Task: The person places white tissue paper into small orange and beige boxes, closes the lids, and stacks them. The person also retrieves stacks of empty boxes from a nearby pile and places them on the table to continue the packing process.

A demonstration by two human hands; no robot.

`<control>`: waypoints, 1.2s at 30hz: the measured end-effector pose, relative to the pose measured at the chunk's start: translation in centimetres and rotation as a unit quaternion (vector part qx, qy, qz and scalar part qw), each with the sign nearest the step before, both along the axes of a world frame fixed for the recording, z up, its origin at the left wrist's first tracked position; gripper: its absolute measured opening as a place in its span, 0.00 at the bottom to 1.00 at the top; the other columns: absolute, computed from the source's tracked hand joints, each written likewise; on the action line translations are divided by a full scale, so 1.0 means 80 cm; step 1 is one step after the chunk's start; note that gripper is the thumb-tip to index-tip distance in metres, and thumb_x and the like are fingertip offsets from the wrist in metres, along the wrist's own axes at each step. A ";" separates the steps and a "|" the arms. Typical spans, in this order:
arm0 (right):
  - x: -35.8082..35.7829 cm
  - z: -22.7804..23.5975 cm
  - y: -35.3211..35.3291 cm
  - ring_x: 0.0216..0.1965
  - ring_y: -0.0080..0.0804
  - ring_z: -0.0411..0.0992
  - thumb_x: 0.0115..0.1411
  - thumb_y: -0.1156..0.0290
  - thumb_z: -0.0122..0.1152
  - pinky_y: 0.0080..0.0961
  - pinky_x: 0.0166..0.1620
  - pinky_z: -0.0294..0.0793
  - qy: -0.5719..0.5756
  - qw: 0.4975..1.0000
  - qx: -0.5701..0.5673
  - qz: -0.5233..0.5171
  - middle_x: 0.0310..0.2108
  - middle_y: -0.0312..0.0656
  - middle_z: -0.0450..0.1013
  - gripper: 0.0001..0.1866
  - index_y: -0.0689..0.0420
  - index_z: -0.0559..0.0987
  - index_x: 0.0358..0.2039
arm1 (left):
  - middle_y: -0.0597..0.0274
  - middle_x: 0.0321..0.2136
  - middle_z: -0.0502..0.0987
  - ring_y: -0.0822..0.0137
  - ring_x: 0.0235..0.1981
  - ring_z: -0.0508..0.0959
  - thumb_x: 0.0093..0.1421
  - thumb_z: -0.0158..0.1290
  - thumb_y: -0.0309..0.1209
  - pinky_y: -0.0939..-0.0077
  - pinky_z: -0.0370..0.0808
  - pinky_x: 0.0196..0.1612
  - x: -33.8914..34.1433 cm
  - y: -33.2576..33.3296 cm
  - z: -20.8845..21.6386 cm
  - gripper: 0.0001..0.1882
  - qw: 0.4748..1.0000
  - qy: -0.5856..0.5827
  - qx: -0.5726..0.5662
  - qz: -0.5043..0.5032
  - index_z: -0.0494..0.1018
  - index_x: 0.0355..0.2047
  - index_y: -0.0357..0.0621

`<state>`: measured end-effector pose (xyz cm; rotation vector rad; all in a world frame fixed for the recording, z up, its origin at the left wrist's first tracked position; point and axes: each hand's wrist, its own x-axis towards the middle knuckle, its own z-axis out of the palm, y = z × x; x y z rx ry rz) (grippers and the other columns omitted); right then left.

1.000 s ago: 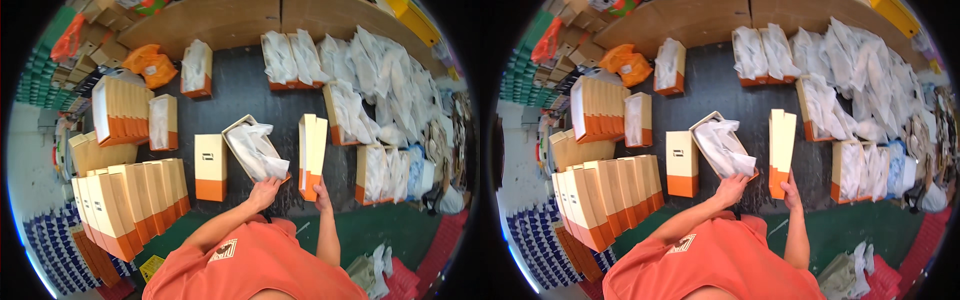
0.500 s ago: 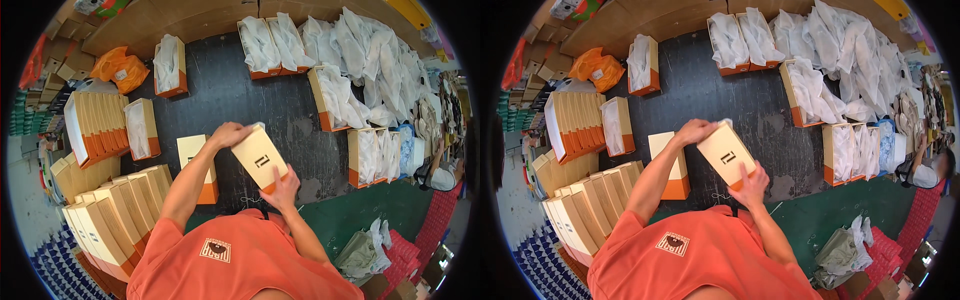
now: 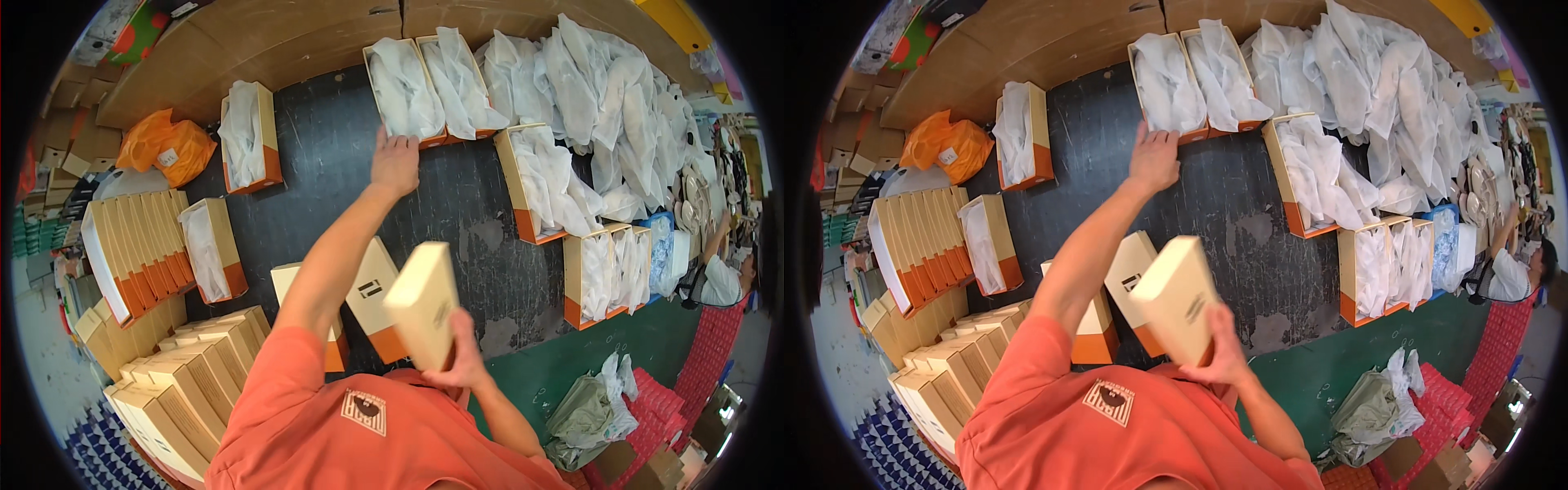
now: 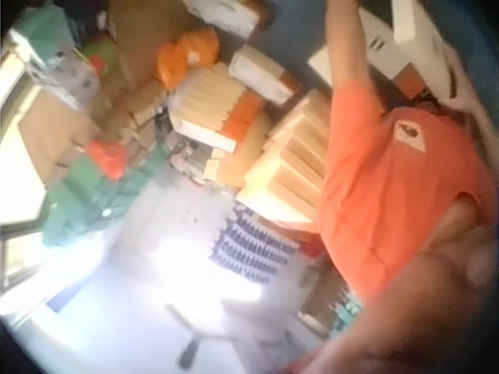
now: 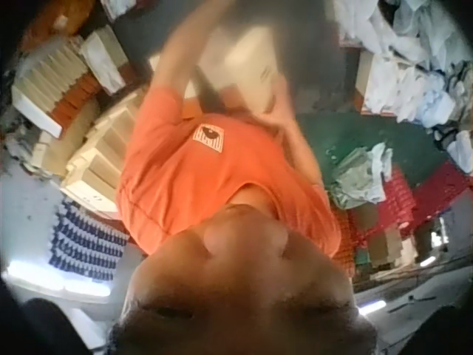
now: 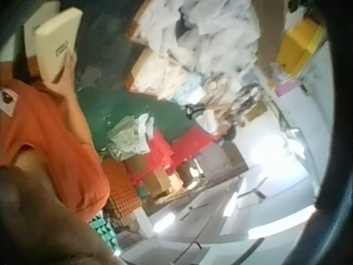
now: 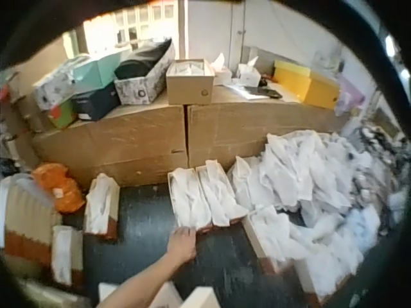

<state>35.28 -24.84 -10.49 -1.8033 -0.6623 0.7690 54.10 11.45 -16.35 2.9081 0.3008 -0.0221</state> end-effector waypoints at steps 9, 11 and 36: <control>0.071 -0.043 -0.060 0.71 0.64 0.55 0.45 0.53 0.82 0.53 0.70 0.59 -0.156 0.960 -0.207 -0.103 0.72 0.62 0.50 0.68 0.53 0.49 0.79 | 0.44 0.51 0.79 0.46 0.57 0.79 0.56 0.43 0.12 0.59 0.75 0.62 -0.187 -0.186 0.000 0.24 0.879 -0.125 -0.459 0.012 0.76 0.51 0.38; 0.033 -0.038 -0.084 0.69 0.71 0.54 0.41 0.51 0.84 0.62 0.67 0.59 -0.277 0.908 -0.315 -0.011 0.73 0.67 0.47 0.66 0.49 0.55 0.77 | 0.46 0.52 0.78 0.46 0.54 0.78 0.59 0.47 0.12 0.58 0.75 0.57 -0.199 -0.138 -0.012 0.20 0.861 -0.283 -0.379 0.188 0.76 0.50 0.37; 0.165 -0.090 0.062 0.65 0.53 0.72 0.55 0.45 0.76 0.43 0.66 0.70 0.065 0.977 -0.203 0.009 0.64 0.57 0.73 0.49 0.54 0.68 0.72 | 0.43 0.62 0.75 0.57 0.63 0.76 0.61 0.70 0.44 0.61 0.72 0.64 -0.546 -0.022 -0.024 0.45 0.715 -0.064 -0.424 0.552 0.63 0.68 0.27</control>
